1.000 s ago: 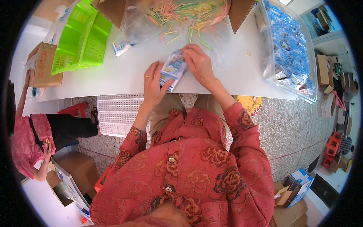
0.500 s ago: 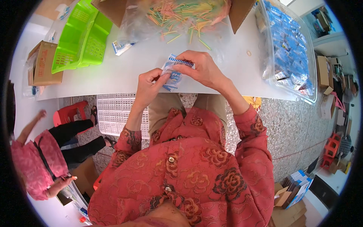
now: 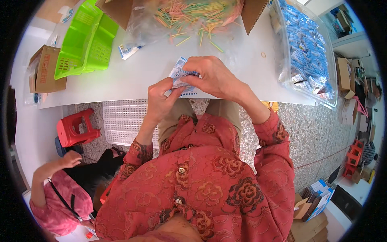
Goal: Packaging small plastic packets by grouping them together using rubber bands.
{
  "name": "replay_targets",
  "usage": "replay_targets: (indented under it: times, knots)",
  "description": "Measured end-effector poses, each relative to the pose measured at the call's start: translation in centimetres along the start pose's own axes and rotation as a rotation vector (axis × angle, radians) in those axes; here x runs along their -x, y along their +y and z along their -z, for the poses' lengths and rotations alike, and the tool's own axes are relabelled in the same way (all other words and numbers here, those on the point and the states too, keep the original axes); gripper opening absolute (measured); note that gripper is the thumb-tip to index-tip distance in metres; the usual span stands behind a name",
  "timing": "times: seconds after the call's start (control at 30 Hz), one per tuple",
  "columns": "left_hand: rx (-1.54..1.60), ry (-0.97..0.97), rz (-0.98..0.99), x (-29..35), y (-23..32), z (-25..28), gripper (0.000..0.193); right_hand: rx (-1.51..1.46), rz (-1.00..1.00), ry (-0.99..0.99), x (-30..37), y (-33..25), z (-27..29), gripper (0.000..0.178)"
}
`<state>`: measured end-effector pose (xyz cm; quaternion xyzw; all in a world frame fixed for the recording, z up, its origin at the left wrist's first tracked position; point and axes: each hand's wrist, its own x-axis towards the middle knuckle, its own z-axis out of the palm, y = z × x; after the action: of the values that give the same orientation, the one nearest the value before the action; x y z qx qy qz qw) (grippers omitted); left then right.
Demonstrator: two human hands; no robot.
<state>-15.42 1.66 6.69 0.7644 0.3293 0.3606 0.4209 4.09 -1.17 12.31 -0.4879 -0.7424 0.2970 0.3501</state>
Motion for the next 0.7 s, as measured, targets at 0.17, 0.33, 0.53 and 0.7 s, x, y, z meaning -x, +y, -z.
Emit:
replay_targets:
  times: [0.17, 0.33, 0.53, 0.7]
  knots:
    - [0.214, 0.049, 0.148, 0.4, 0.7, -0.6, 0.011, -0.045, 0.03, 0.089, 0.5, -1.2, 0.1, 0.022]
    - [0.398, 0.088, 0.205, 0.5, 0.7, -0.5, 0.01, 0.076, 0.146, 0.306, 1.2, -2.9, 0.5, 0.029]
    - [0.317, 0.088, 0.125, 0.3, 0.4, -0.4, 0.014, 0.251, 0.179, 0.314, 1.9, -3.6, 0.3, 0.03]
    - [0.232, 0.151, 0.102, 0.8, 0.0, -0.8, 0.014, 0.501, 0.261, 0.362, 2.3, -3.7, -0.7, 0.026]
